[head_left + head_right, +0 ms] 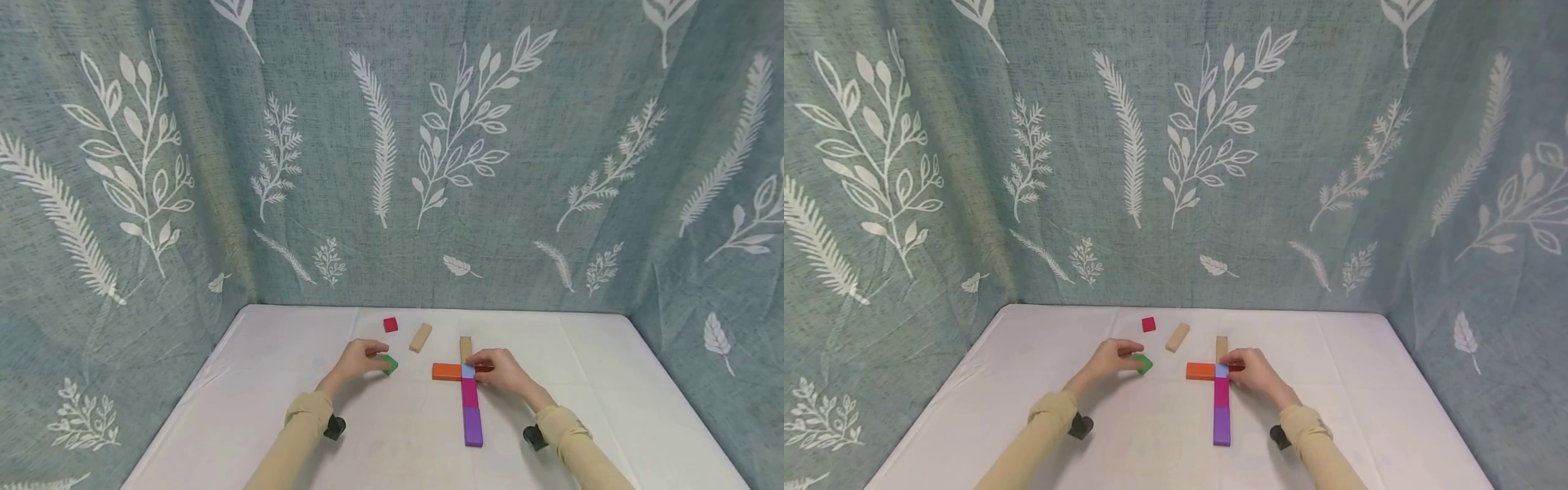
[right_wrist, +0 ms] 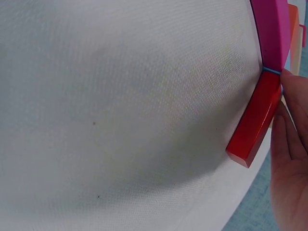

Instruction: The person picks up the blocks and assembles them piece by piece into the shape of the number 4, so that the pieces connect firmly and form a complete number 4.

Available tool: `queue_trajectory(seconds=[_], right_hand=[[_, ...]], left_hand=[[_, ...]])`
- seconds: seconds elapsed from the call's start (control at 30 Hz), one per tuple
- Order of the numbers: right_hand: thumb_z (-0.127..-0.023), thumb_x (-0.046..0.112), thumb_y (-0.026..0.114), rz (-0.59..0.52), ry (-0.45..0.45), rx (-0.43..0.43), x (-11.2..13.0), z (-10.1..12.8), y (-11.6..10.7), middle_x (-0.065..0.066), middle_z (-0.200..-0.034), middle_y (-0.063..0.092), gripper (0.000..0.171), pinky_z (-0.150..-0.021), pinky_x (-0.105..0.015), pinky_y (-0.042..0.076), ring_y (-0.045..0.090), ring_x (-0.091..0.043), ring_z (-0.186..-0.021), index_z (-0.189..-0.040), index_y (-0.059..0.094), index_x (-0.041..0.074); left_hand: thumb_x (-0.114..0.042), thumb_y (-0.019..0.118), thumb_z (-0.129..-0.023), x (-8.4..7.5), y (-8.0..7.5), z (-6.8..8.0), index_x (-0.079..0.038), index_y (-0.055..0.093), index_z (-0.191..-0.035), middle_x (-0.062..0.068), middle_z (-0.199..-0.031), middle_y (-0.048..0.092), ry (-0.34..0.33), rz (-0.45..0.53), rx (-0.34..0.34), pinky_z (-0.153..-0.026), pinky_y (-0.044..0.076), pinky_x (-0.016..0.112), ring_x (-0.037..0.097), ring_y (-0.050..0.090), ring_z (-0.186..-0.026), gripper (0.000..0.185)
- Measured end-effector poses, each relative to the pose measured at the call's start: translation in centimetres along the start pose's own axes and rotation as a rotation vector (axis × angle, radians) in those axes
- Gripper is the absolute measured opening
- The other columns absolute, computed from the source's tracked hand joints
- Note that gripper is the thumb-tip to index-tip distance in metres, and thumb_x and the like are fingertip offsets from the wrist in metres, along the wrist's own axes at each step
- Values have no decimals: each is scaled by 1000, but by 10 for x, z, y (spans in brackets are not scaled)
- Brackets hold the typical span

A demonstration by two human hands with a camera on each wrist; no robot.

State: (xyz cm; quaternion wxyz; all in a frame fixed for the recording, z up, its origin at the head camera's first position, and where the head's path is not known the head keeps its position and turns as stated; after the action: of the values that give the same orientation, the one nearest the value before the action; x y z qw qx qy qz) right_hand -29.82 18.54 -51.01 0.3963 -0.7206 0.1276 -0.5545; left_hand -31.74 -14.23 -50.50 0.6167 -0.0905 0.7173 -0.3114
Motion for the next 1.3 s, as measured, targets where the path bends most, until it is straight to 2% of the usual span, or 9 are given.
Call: queue_trajectory(seconds=[0.47,1.3], right_hand=[[-83,-2,67,-6,-4,9,0,-1,-1,-18,-109,69,28,-86,-41,54,65,-33,-103,-111,67,-3],[-82,-2,68,-10,19,-3,0,1,0,-18,-108,69,28,-86,-40,54,65,-32,-102,-109,68,-2]], left_hand=[[-5,78,-75,11,10,2,7,66,-109,21,-111,67,-3,-24,-19,-91,52,37,33,64,-106,38],[-8,80,-73,13,14,1,4,69,-105,17,-107,69,0,-50,-50,-90,53,37,28,66,-100,36]])
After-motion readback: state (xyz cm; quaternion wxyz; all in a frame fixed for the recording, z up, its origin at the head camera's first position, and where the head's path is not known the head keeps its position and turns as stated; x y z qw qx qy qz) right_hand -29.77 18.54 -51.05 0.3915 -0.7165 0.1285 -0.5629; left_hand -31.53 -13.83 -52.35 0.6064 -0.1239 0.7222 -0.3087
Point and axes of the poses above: each hand's wrist, its own z-axis away from the middle knuckle, its own y-axis out of the palm, x = y × z, the point moved 1 cm from there along -z, towards the middle knuckle
